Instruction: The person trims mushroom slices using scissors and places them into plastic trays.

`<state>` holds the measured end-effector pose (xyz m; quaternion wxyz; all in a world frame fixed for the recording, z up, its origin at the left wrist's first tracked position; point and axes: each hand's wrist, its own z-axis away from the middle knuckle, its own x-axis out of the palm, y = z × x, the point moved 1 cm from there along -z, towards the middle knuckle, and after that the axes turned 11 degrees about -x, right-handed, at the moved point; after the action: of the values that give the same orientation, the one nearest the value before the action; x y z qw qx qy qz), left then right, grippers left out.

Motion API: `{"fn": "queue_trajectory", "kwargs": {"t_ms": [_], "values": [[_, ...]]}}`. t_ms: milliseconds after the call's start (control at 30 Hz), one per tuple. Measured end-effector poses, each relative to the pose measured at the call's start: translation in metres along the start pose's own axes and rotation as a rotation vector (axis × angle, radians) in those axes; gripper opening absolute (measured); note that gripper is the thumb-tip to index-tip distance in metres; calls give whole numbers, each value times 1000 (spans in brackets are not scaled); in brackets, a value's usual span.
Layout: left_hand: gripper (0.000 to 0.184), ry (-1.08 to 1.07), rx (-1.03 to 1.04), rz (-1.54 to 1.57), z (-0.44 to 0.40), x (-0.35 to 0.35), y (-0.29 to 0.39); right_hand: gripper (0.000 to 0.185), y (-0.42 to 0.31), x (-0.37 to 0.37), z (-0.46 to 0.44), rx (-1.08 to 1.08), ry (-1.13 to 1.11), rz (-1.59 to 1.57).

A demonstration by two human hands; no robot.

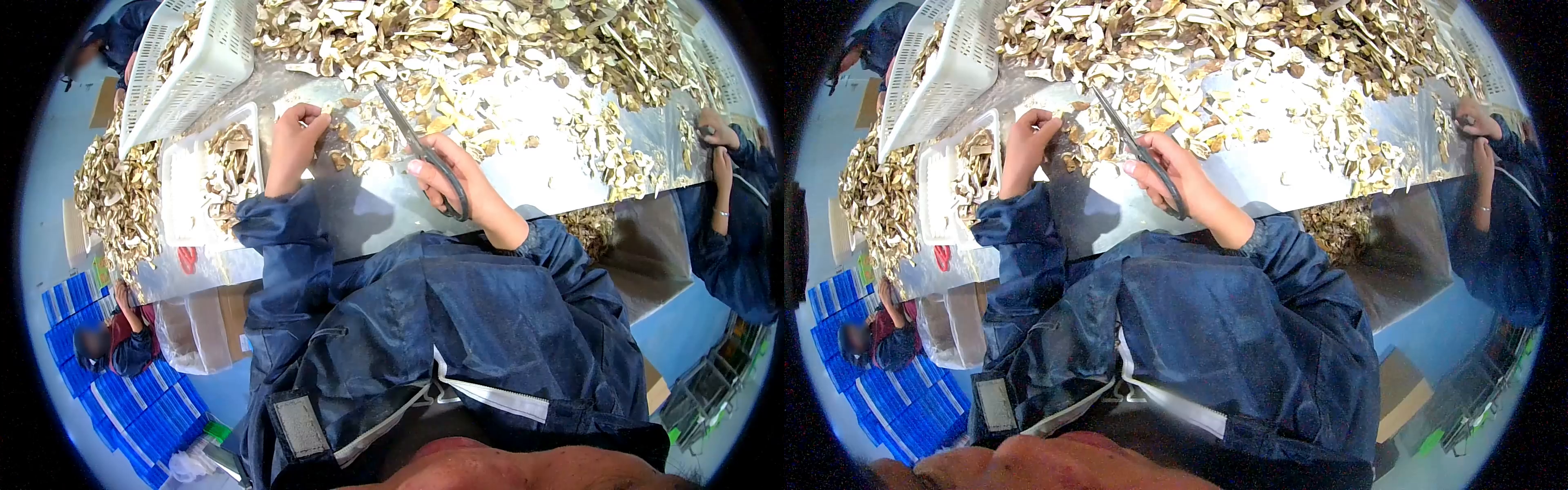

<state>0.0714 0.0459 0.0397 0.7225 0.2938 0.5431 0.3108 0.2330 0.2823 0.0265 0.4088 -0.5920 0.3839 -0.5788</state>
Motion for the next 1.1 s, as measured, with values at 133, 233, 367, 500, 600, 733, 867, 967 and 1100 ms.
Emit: {"fn": "queue_trajectory", "kwargs": {"t_ms": [133, 233, 367, 500, 600, 733, 867, 967, 1100], "values": [[8, -183, -183, 413, 26, -3, 13, 34, -2, 2, 2, -51, -22, 115], [11, -303, -196, 701, 33, -3, 9, 35, -4, 3, 2, -135, -62, 269], [19, -311, -184, 933, 42, -3, 16, 34, -2, -1, 0, -246, -23, 396], [16, -358, -82, 1047, 35, -6, 5, 31, -12, 1, 1, -5, 66, 149], [15, -393, -53, 1143, 37, -6, 11, 31, -14, 0, 1, 59, 104, 25], [5, -329, -164, 1269, 31, -2, 22, 31, -12, -6, 0, 62, 103, -31], [16, -313, -123, 974, -11, 2, 7, 28, -12, -6, 2, 49, 90, -46], [24, -101, 56, 284, -13, 17, 25, 26, -13, -7, 2, 45, 88, -48], [25, 66, 336, -286, -18, 28, 21, 25, -10, -9, 2, 34, 75, -71]]}}
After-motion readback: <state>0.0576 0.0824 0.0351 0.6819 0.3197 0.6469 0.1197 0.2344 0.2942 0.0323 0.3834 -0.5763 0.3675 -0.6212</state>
